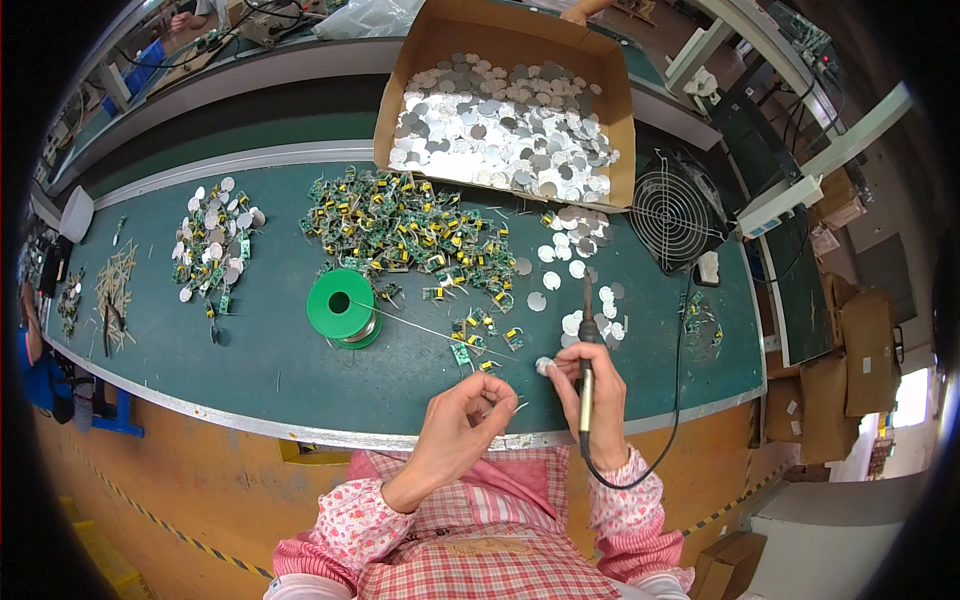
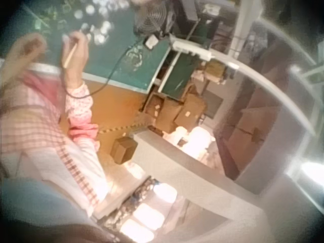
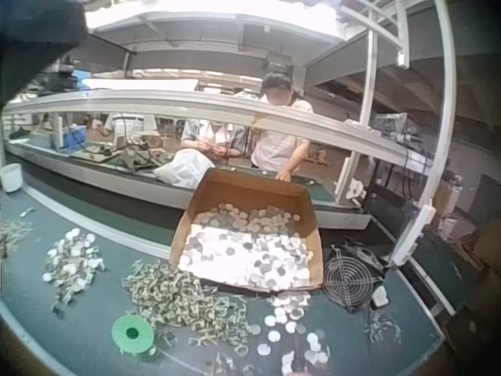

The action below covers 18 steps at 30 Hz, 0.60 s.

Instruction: The person solders components onto small circuit boards using a soldering iron and solder wire.

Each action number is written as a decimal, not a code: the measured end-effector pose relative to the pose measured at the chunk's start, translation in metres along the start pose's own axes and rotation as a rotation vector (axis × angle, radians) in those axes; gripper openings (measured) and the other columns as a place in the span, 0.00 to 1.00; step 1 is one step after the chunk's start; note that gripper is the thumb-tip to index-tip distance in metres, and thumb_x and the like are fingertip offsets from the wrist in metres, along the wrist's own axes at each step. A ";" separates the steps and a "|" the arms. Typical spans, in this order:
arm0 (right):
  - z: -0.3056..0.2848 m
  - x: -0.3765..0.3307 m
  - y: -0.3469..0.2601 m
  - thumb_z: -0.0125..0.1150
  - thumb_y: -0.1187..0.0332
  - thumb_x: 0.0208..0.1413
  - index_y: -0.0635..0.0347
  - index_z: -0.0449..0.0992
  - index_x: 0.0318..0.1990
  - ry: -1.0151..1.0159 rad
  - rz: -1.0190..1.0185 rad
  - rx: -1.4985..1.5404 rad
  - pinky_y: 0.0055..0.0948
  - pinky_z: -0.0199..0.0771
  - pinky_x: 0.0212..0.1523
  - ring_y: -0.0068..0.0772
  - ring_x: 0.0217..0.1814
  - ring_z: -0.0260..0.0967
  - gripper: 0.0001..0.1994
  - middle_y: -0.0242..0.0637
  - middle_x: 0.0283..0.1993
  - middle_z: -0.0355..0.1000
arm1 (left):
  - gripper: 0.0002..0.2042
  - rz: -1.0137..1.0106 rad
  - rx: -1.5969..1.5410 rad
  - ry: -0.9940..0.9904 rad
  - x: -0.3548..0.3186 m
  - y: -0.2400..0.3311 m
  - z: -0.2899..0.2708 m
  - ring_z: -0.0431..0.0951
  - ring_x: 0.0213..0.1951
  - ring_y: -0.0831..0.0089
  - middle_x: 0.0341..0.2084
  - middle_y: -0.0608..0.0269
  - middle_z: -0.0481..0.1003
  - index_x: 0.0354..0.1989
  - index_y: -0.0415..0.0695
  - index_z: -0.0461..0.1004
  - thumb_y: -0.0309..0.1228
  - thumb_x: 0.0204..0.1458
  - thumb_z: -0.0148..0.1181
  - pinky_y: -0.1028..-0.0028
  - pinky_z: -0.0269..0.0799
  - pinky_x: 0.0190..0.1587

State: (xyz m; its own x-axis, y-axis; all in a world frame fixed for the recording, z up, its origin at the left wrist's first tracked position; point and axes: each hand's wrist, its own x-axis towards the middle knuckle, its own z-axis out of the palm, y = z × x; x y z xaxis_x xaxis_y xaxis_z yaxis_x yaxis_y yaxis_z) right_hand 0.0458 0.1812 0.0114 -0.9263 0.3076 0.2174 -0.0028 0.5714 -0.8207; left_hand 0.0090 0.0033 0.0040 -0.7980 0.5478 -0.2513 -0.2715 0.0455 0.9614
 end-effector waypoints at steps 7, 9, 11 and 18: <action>0.008 -0.033 -0.021 0.59 0.82 0.52 0.64 0.64 0.43 0.091 0.131 0.500 0.19 0.73 0.38 0.21 0.37 0.71 0.13 0.40 0.40 0.71 | 0.05 0.118 -0.291 0.055 0.002 -0.001 0.017 0.72 0.27 0.86 0.24 0.70 0.74 0.34 0.38 0.72 0.25 0.52 0.60 0.84 0.67 0.29; 0.007 -0.036 -0.022 0.60 0.82 0.51 0.64 0.64 0.42 0.124 0.097 0.465 0.20 0.73 0.39 0.21 0.38 0.71 0.13 0.41 0.40 0.71 | 0.05 0.123 -0.227 0.058 0.002 0.001 0.017 0.72 0.27 0.86 0.24 0.70 0.74 0.34 0.38 0.72 0.25 0.52 0.60 0.83 0.67 0.30; 0.005 -0.038 -0.024 0.60 0.82 0.51 0.64 0.64 0.41 0.119 0.091 0.443 0.20 0.73 0.39 0.21 0.38 0.71 0.13 0.41 0.40 0.71 | 0.05 0.130 -0.164 0.063 0.001 0.002 0.016 0.73 0.27 0.85 0.25 0.69 0.74 0.33 0.38 0.72 0.25 0.52 0.60 0.82 0.68 0.30; 0.005 -0.042 -0.025 0.61 0.81 0.50 0.65 0.65 0.39 0.137 0.031 0.343 0.20 0.74 0.38 0.23 0.37 0.72 0.11 0.42 0.40 0.71 | 0.05 0.175 -0.033 0.105 -0.002 0.005 0.020 0.73 0.27 0.83 0.25 0.67 0.75 0.35 0.38 0.74 0.24 0.51 0.61 0.81 0.68 0.32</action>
State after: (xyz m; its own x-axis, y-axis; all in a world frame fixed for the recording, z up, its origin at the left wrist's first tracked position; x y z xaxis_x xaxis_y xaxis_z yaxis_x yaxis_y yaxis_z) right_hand 0.0827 0.1505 0.0201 -0.8689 0.4334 0.2392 -0.1229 0.2792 -0.9523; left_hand 0.0199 0.0188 0.0118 -0.8856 0.4551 -0.0931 -0.1404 -0.0712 0.9875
